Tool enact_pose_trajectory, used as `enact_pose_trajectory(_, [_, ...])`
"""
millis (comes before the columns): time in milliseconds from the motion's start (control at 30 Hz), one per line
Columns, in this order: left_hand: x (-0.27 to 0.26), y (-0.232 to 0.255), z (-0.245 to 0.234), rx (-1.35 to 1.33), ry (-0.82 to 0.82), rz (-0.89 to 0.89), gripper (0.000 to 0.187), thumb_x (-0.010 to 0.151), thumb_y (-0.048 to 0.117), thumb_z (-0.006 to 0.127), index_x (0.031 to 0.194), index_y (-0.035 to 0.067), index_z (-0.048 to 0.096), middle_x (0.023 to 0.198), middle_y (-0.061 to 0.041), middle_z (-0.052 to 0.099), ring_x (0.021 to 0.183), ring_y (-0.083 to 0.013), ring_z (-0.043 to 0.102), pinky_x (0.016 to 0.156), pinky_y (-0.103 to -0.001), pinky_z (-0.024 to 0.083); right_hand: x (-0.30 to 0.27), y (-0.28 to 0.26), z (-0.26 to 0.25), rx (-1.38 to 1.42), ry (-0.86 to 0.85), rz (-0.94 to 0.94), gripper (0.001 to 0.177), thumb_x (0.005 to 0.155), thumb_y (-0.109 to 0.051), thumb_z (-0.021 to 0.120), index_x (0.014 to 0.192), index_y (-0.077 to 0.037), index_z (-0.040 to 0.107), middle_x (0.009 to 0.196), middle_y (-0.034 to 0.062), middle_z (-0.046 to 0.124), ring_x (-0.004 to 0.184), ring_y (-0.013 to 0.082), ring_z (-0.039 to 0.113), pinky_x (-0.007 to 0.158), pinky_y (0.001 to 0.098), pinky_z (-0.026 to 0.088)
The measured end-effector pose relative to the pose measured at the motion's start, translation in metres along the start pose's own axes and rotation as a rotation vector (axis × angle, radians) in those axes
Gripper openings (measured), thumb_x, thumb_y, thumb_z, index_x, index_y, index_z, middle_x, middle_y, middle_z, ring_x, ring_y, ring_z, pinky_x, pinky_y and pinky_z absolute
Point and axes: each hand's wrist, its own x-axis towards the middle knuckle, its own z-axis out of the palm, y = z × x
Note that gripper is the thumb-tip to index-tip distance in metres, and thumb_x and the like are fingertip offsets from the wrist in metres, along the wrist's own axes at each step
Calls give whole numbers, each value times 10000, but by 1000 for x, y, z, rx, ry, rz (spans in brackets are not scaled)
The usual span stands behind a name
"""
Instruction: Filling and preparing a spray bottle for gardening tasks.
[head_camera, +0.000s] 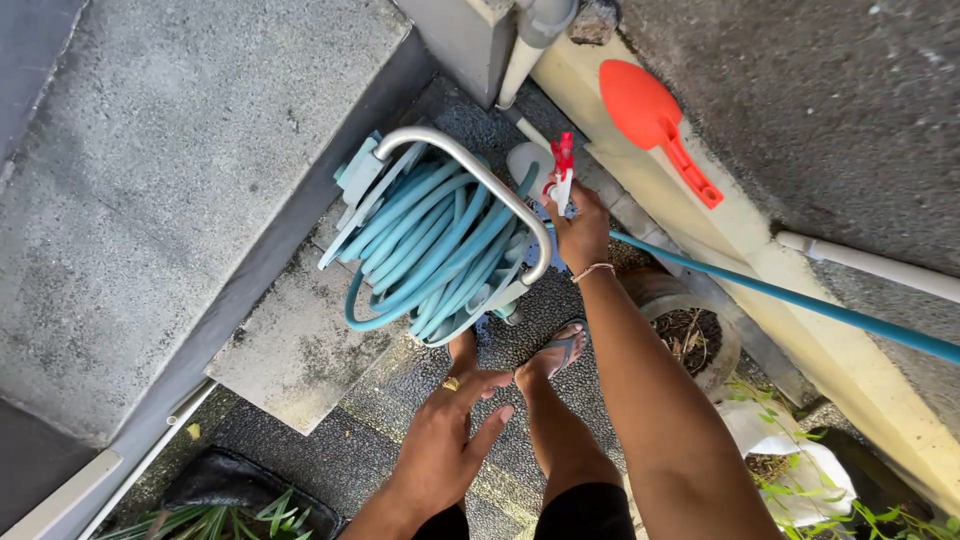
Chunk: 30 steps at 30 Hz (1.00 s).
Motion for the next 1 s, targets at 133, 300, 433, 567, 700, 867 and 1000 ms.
enact_pose_trajectory(133, [1,-29,10,45,-18,47,372,959,297,640,1279,108,659,1194,-92,744,1081,-253,708,948,-462,541,2,9,10,88,-29,117,321,920,-109,789,1229,-80,703,1095,125,759,1006,249,755,884,358,582])
enact_pose_trajectory(300, [0,-34,10,10,-36,66,373,977,277,619,1278,59,648,1205,-122,748,1066,-262,744,935,-460,568,1,20,14,106,-10,201,386,880,-102,833,1241,-95,695,1133,91,776,1021,211,765,903,354,580])
enact_pose_trajectory(433, [1,-48,19,22,-39,78,377,953,263,664,1269,56,661,1167,-130,765,1087,-273,741,970,-471,546,7,24,16,77,-15,143,504,790,-107,896,1245,-89,681,1139,92,771,1050,219,757,921,354,572])
enact_pose_trajectory(567, [6,-49,16,17,-77,9,399,944,258,664,1291,63,637,1155,-126,755,1081,-263,740,973,-460,558,7,37,27,81,-34,188,590,739,-118,920,1273,-103,670,1138,100,765,1055,230,753,922,355,578])
enact_pose_trajectory(700, [9,-58,20,28,-71,5,388,951,264,658,1288,74,645,1129,-128,760,1086,-265,739,988,-467,548,10,56,35,2,-16,90,662,702,-115,950,1292,-90,652,1184,142,745,1087,284,732,937,390,577])
enact_pose_trajectory(867, [9,-61,20,23,-88,-12,380,958,258,662,1288,71,642,1147,-134,755,1107,-271,724,985,-469,538,17,47,38,-31,-59,137,774,666,-133,956,1360,-95,616,1161,166,733,1065,313,723,934,402,580])
enact_pose_trajectory(1000, [10,-70,23,31,-49,33,385,938,254,666,1282,80,649,1146,-127,757,1060,-250,736,942,-434,580,25,41,44,12,-78,234,874,605,-104,940,1402,-112,581,1139,177,732,1051,311,727,950,392,582])
